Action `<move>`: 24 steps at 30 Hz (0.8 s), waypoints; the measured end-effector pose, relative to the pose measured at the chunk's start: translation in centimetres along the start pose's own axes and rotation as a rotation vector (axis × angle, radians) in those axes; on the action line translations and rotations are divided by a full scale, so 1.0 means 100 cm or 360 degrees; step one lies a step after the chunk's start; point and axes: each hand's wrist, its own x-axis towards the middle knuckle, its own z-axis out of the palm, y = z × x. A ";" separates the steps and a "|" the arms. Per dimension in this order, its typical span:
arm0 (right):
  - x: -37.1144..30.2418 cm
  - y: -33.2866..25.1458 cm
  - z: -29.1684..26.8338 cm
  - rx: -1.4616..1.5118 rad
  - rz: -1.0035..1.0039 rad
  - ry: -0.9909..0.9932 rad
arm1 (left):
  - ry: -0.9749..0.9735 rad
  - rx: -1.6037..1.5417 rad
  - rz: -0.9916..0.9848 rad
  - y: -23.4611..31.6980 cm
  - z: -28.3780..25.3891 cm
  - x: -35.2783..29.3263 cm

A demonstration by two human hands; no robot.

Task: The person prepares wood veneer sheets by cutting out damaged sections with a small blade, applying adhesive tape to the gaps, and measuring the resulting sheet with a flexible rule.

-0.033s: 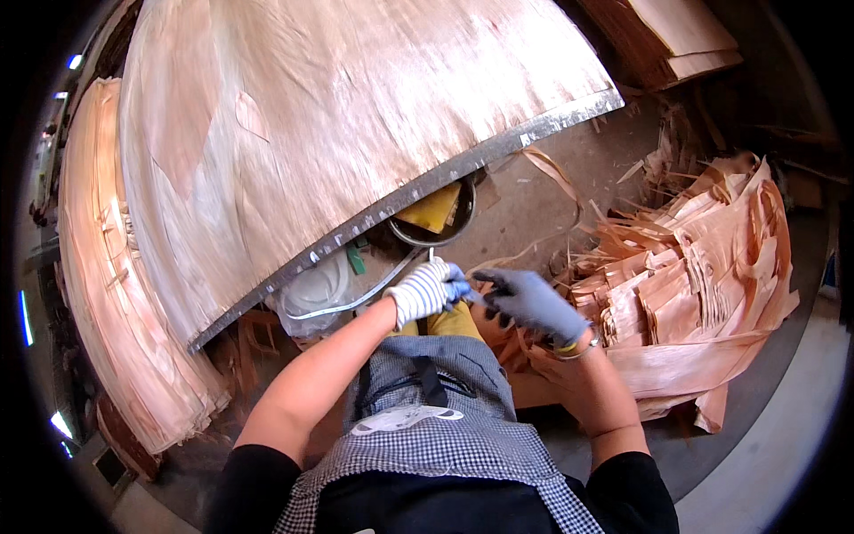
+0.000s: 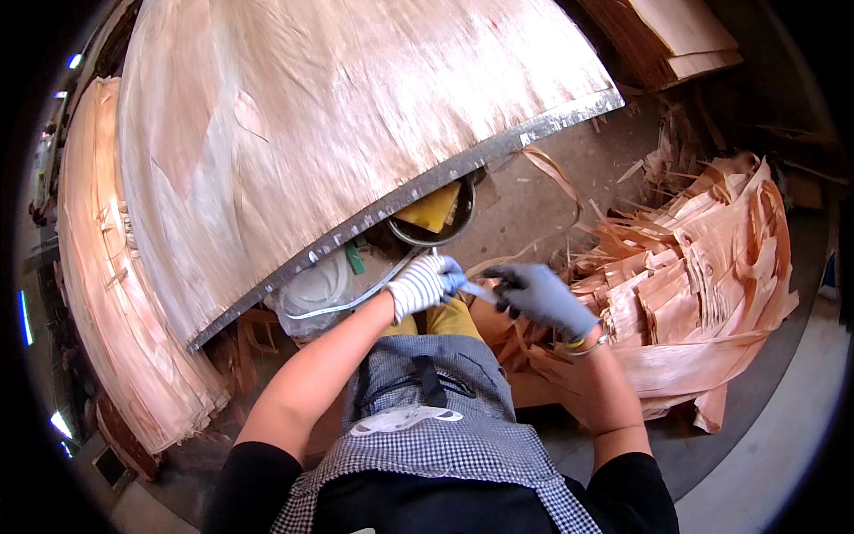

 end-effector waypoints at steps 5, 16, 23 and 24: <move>0.012 0.030 -0.049 -0.0875 -0.0348 0.1419 | 0.0725 -0.0449 0.0053 -0.032 -0.040 0.069; 0.091 0.040 0.065 0.0279 -0.0456 0.1182 | 0.1289 0.0874 -0.0513 -0.042 -0.056 0.124; 0.149 0.043 0.096 -0.0483 -0.0606 0.1163 | 0.1293 0.1026 -0.0473 -0.049 -0.054 0.111; 0.149 0.044 0.098 -0.0551 -0.0578 0.1165 | 0.1347 0.0983 -0.0428 -0.044 -0.050 0.100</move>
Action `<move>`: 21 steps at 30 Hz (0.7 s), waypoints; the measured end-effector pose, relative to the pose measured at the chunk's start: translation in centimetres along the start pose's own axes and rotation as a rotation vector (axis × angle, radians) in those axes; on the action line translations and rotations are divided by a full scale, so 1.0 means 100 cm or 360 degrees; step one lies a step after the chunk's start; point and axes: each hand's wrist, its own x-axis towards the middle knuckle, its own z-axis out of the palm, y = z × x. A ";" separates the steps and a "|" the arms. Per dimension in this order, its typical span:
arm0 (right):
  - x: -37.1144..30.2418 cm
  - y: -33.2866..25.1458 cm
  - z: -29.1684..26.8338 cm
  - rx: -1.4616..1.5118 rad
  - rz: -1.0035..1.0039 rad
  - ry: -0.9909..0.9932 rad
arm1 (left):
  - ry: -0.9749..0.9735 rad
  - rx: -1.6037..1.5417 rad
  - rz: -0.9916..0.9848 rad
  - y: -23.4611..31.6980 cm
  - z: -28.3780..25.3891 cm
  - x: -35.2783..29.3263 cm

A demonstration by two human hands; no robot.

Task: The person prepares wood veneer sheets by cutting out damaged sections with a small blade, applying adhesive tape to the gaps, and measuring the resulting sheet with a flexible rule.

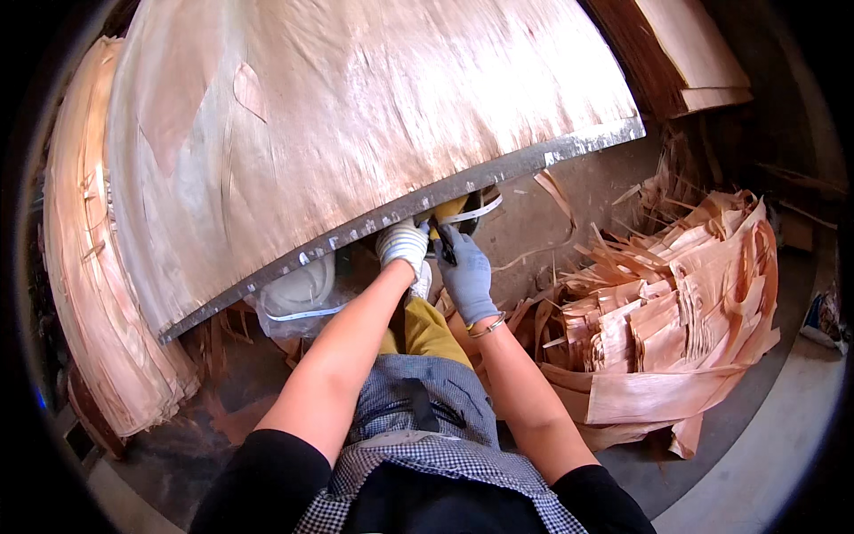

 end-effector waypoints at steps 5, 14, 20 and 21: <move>-0.008 -0.006 0.004 -0.0322 -0.0039 -0.0055 | 0.0104 -0.0953 -0.0109 -0.124 -0.005 -0.073; -0.013 -0.010 0.013 -0.0602 -0.0108 -0.0026 | 0.0184 0.0281 -0.1229 -0.507 -0.070 -0.393; -0.016 -0.025 0.022 -0.0713 -0.0178 0.0028 | -0.0239 0.0536 -0.2092 -0.685 -0.102 -0.642; -0.017 -0.031 0.023 -0.0756 -0.0112 -0.0035 | -0.0261 0.0494 -0.2147 -0.689 -0.101 -0.655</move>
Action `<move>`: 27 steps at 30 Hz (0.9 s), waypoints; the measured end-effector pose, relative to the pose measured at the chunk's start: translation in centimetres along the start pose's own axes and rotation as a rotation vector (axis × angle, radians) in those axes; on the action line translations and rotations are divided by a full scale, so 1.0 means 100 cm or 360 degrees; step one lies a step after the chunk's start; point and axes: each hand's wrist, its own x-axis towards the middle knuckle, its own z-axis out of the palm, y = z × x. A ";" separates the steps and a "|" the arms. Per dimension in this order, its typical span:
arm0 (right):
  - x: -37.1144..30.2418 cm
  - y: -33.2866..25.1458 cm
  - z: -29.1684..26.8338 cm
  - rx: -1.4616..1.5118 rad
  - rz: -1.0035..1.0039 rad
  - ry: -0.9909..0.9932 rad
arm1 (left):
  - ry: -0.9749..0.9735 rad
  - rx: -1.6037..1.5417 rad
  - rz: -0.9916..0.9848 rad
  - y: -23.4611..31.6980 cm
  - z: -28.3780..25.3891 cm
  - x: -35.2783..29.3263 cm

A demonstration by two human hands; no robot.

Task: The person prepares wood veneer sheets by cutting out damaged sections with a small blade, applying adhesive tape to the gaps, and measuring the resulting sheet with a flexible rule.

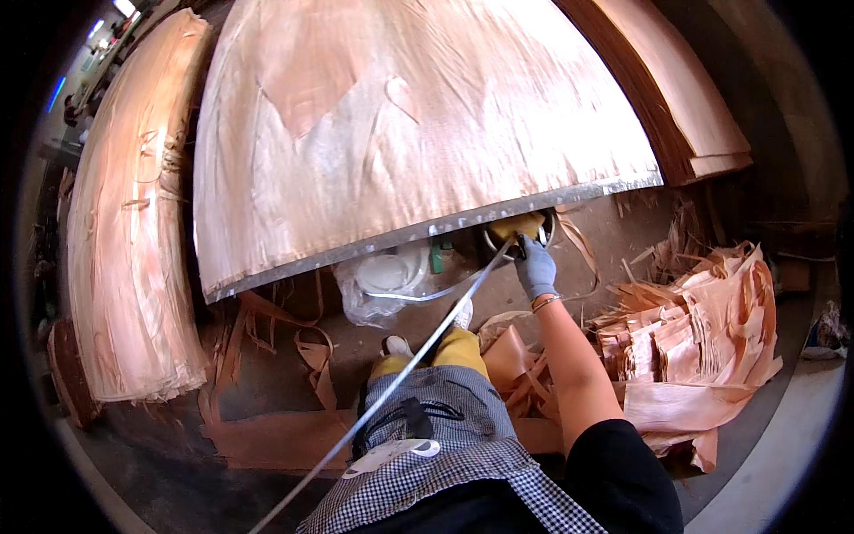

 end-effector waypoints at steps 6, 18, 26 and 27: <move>0.002 -0.008 0.007 -0.0203 0.0074 -0.0051 | -0.0180 -0.0121 0.0005 -0.035 0.035 0.015; -0.122 -0.120 -0.019 0.0819 -0.0620 -0.0301 | -0.0322 -0.0957 0.1588 0.215 -0.042 -0.054; -0.169 -0.222 -0.117 0.1580 -0.1025 -0.1322 | 0.0241 -0.0210 0.3113 0.345 -0.262 -0.295; -0.161 -0.211 -0.118 0.1572 -0.0933 -0.1384 | 0.0242 -0.0314 0.3155 0.357 -0.268 -0.300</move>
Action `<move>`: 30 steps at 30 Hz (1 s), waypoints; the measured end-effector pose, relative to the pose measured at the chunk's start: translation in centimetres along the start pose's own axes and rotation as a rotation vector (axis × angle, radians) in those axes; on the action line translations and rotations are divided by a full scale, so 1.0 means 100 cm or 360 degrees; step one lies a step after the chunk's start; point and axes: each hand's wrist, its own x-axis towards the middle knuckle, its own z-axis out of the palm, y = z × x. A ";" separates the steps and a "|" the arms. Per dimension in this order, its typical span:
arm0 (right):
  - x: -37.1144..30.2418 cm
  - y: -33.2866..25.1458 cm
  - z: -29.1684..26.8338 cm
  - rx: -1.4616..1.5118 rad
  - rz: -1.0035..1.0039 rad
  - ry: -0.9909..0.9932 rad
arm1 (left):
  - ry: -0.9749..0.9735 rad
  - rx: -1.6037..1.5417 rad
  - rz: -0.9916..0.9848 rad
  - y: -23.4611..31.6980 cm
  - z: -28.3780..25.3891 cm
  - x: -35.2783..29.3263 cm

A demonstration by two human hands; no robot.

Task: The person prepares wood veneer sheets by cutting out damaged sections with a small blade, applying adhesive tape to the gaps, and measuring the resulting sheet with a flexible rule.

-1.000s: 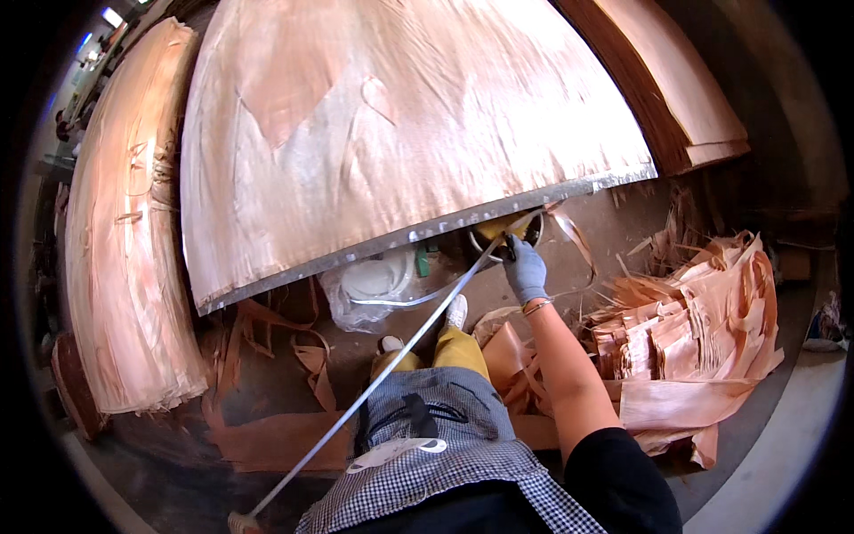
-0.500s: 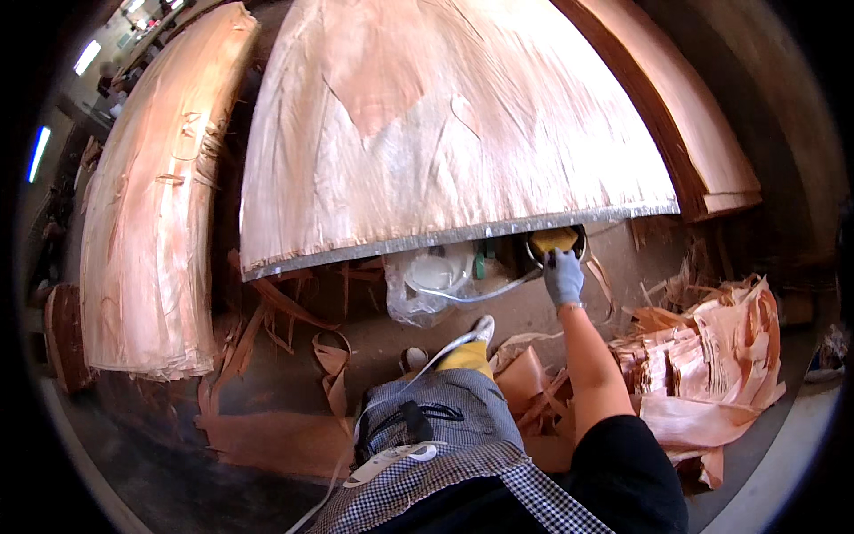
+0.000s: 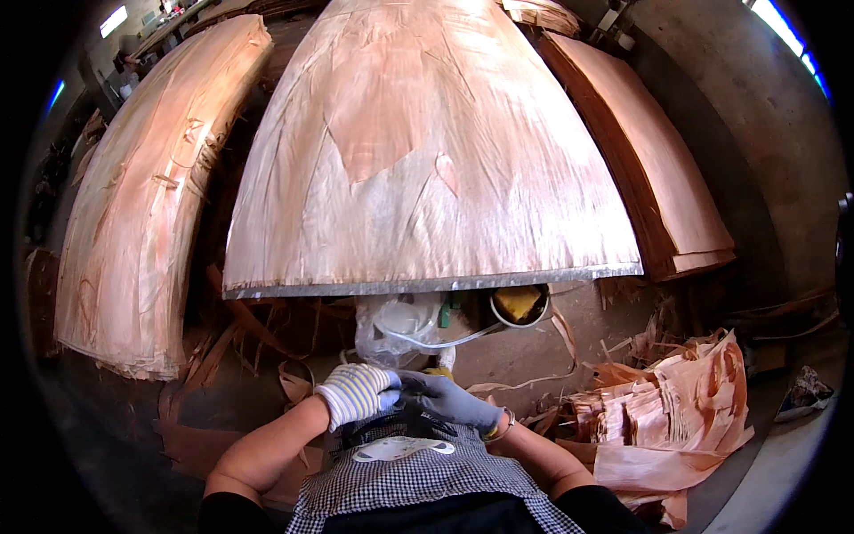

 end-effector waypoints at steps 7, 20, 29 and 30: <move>-0.027 -0.044 -0.124 0.0545 0.0687 0.0307 | 0.0382 -0.2537 0.0037 0.024 0.031 0.149; -0.037 -0.025 -0.354 0.1064 0.0228 0.0986 | -0.0122 0.0351 0.0606 0.091 0.046 0.275; 0.109 -0.057 -0.381 0.0264 0.0310 0.0929 | 0.0737 -0.0150 -0.0089 -0.029 -0.040 0.300; 0.131 -0.039 -0.376 0.0300 0.0463 0.0751 | 0.0901 -0.0165 -0.0166 -0.046 -0.050 0.305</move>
